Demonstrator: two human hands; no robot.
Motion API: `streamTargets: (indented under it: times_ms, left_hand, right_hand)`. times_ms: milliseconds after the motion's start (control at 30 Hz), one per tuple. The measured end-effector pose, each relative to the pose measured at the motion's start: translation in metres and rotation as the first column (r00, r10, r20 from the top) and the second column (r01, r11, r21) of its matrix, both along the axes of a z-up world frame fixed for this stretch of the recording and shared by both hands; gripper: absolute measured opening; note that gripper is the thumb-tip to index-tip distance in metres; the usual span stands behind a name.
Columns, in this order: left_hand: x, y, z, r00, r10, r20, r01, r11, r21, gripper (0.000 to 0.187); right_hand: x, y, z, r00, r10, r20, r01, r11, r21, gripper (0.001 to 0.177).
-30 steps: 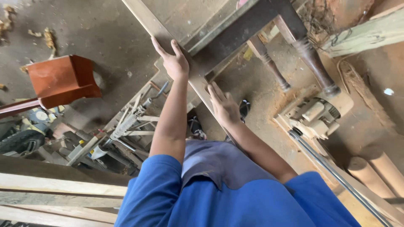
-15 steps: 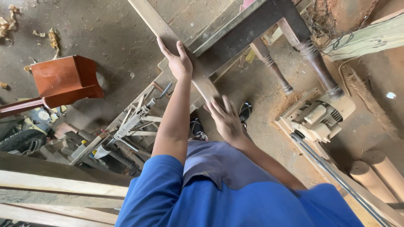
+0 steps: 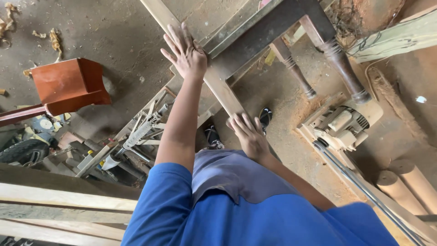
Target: The person smooths a long wooden plank by hand on a stationary belt sander. They hold the plank with both hands and move it back and forth across the moving sanding belt to even out the surface.
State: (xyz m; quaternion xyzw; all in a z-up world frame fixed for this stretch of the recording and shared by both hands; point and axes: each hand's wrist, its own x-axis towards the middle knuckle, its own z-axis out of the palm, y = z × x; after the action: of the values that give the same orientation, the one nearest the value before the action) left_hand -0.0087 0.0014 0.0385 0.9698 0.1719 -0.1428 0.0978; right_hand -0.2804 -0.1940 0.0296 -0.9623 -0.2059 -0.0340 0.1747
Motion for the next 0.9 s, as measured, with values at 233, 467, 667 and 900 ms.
streamTargets:
  times_ms: [233,467,667,900]
  left_hand:
    - [-0.001,0.002,0.020,0.990,-0.098,-0.102,0.104,0.993,0.053,0.064]
    - [0.000,0.004,0.010,0.994,-0.101,-0.049,0.104,0.993,0.061,0.061]
    - [0.004,0.001,0.009,0.994,-0.100,-0.049,0.104,0.991,0.083,0.061]
    - [0.002,0.000,0.030,0.990,-0.094,-0.100,0.096,0.995,0.014,0.060]
  right_hand:
    - [0.125,0.067,-0.026,0.987,0.058,0.148,-0.062,0.998,0.017,0.057]
    - [0.010,0.010,0.013,0.968,0.105,0.228,-0.091,0.993,-0.072,0.036]
    - [0.024,0.015,0.011,0.985,0.090,0.150,-0.084,0.995,-0.051,0.046]
    - [0.131,0.071,-0.026,0.998,0.022,0.051,-0.020,0.999,-0.036,0.062]
